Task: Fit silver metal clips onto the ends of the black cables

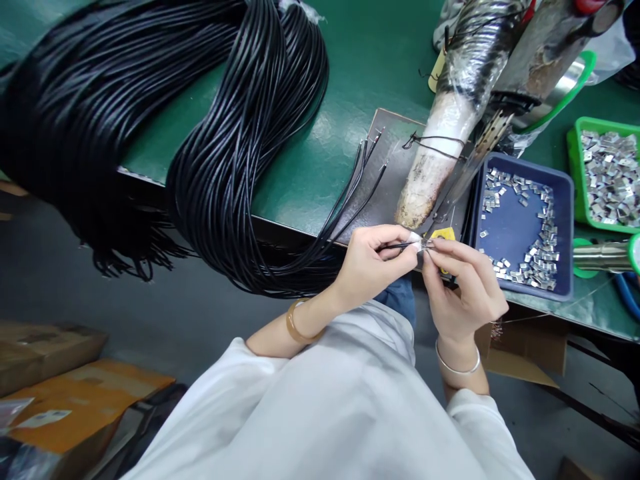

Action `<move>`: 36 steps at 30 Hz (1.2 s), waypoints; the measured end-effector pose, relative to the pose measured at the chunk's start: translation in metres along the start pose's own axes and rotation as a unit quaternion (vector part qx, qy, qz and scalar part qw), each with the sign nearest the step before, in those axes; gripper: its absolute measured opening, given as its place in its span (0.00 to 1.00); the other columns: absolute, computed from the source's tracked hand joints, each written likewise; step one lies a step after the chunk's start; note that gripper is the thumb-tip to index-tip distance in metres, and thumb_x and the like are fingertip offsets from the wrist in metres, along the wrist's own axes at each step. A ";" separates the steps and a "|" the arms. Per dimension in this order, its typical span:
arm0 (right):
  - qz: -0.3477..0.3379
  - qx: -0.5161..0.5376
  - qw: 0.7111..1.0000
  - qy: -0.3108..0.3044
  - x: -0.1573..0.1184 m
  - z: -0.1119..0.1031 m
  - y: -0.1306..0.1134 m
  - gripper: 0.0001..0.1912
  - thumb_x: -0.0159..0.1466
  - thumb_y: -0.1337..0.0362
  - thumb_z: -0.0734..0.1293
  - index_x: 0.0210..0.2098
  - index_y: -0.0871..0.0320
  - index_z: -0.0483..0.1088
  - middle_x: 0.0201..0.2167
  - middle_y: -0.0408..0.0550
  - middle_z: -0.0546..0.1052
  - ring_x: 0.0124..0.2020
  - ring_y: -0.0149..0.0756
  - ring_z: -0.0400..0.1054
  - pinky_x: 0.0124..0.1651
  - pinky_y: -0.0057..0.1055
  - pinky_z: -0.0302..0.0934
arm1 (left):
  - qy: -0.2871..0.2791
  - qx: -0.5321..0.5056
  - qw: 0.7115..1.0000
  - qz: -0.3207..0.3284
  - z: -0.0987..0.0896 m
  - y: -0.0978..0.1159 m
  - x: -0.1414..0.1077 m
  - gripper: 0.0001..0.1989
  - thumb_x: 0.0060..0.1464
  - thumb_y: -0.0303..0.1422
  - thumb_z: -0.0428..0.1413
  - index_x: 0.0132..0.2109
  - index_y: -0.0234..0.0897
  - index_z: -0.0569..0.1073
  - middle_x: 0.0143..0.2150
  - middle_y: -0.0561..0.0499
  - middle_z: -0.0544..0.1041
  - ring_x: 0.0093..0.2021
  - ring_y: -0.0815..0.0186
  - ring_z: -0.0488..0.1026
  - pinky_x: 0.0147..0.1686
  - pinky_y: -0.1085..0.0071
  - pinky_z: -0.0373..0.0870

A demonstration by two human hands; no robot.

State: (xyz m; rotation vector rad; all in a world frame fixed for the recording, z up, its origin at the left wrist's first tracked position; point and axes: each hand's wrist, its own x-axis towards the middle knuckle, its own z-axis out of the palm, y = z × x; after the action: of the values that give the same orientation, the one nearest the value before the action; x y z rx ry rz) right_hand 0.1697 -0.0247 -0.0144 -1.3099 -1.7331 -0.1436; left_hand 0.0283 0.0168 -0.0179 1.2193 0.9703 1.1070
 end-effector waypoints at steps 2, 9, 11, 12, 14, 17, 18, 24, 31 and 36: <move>-0.001 0.004 1.000 -0.005 -0.002 -0.001 0.001 0.13 0.58 0.76 0.74 0.38 0.55 0.74 0.42 0.46 0.82 0.42 0.34 0.79 0.46 0.30 0.76 | -0.003 0.001 1.000 -0.014 -0.001 -0.001 0.000 0.06 0.51 0.30 0.60 0.33 0.30 0.79 0.21 0.56 0.65 0.21 0.77 0.54 0.20 0.79 0.52; -0.008 0.014 1.000 -0.019 -0.006 -0.004 0.006 0.11 0.59 0.75 0.72 0.38 0.56 0.71 0.41 0.47 0.82 0.41 0.33 0.79 0.44 0.29 0.75 | -0.023 -0.009 0.998 -0.055 -0.002 -0.004 -0.001 0.07 0.52 0.31 0.60 0.33 0.30 0.78 0.25 0.53 0.71 0.23 0.76 0.61 0.23 0.79 0.58; 0.006 0.019 1.000 -0.022 -0.005 -0.005 0.006 0.11 0.60 0.75 0.71 0.39 0.56 0.71 0.41 0.46 0.82 0.41 0.34 0.79 0.45 0.30 0.74 | -0.038 0.000 0.998 -0.055 -0.002 -0.003 -0.003 0.08 0.54 0.32 0.59 0.33 0.30 0.78 0.24 0.53 0.70 0.23 0.76 0.61 0.22 0.79 0.58; 0.018 0.025 0.999 -0.028 -0.004 -0.006 0.006 0.11 0.61 0.75 0.71 0.40 0.55 0.71 0.40 0.46 0.82 0.41 0.34 0.79 0.45 0.30 0.74 | -0.047 0.002 0.997 -0.055 -0.002 -0.002 -0.004 0.08 0.54 0.32 0.59 0.33 0.30 0.78 0.24 0.53 0.71 0.23 0.75 0.62 0.23 0.79 0.59; 0.051 0.044 0.997 -0.043 -0.002 -0.007 0.005 0.10 0.63 0.74 0.70 0.40 0.55 0.71 0.38 0.44 0.82 0.40 0.33 0.79 0.44 0.30 0.74 | -0.065 0.011 0.997 -0.048 -0.002 -0.001 -0.008 0.08 0.56 0.32 0.58 0.35 0.30 0.78 0.26 0.51 0.74 0.25 0.74 0.65 0.24 0.79 0.62; 0.104 0.091 0.990 -0.041 0.000 -0.007 0.005 0.07 0.64 0.72 0.70 0.39 0.54 0.71 0.34 0.42 0.80 0.37 0.32 0.78 0.41 0.30 0.73 | -0.059 0.074 0.995 0.016 -0.004 -0.003 -0.015 0.06 0.57 0.30 0.59 0.40 0.32 0.78 0.28 0.52 0.75 0.24 0.75 0.65 0.24 0.79 0.62; 0.119 0.110 0.986 -0.033 0.000 -0.008 0.004 0.07 0.64 0.72 0.70 0.38 0.54 0.71 0.33 0.41 0.80 0.37 0.33 0.78 0.40 0.30 0.72 | -0.046 0.106 0.991 0.061 -0.005 -0.004 -0.017 0.06 0.57 0.29 0.59 0.41 0.32 0.78 0.29 0.53 0.76 0.24 0.75 0.65 0.25 0.79 0.63; 0.199 0.187 0.961 -0.030 0.004 -0.009 0.001 0.05 0.64 0.69 0.70 0.35 0.55 0.70 0.32 0.41 0.78 0.36 0.34 0.79 0.39 0.31 0.73 | -0.043 0.141 0.968 0.201 -0.011 -0.010 -0.022 0.06 0.62 0.28 0.58 0.38 0.32 0.79 0.33 0.48 0.81 0.32 0.70 0.76 0.36 0.76 0.71; 0.129 0.100 0.985 0.060 -0.007 -0.008 0.005 0.06 0.63 0.70 0.70 0.39 0.56 0.72 0.31 0.42 0.80 0.27 0.31 0.76 0.26 0.26 0.70 | -0.119 -0.091 0.984 -0.094 -0.012 -0.007 -0.015 0.13 0.59 0.37 0.60 0.40 0.28 0.80 0.23 0.54 0.71 0.21 0.76 0.62 0.22 0.78 0.59; 0.102 0.139 0.978 0.119 -0.012 -0.012 0.006 0.13 0.66 0.69 0.67 0.50 0.56 0.69 0.28 0.38 0.77 0.19 0.28 0.72 0.20 0.25 0.68 | -0.069 -0.094 0.990 -0.075 -0.008 -0.007 -0.011 0.09 0.53 0.34 0.63 0.38 0.30 0.81 0.28 0.51 0.76 0.26 0.75 0.66 0.26 0.78 0.62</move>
State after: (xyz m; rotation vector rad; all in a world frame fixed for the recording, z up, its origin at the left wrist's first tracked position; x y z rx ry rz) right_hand 0.1817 -0.0373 -0.0191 -1.2008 -1.3546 0.0569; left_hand 0.0193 0.0079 -0.0255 1.0383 0.8175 0.9597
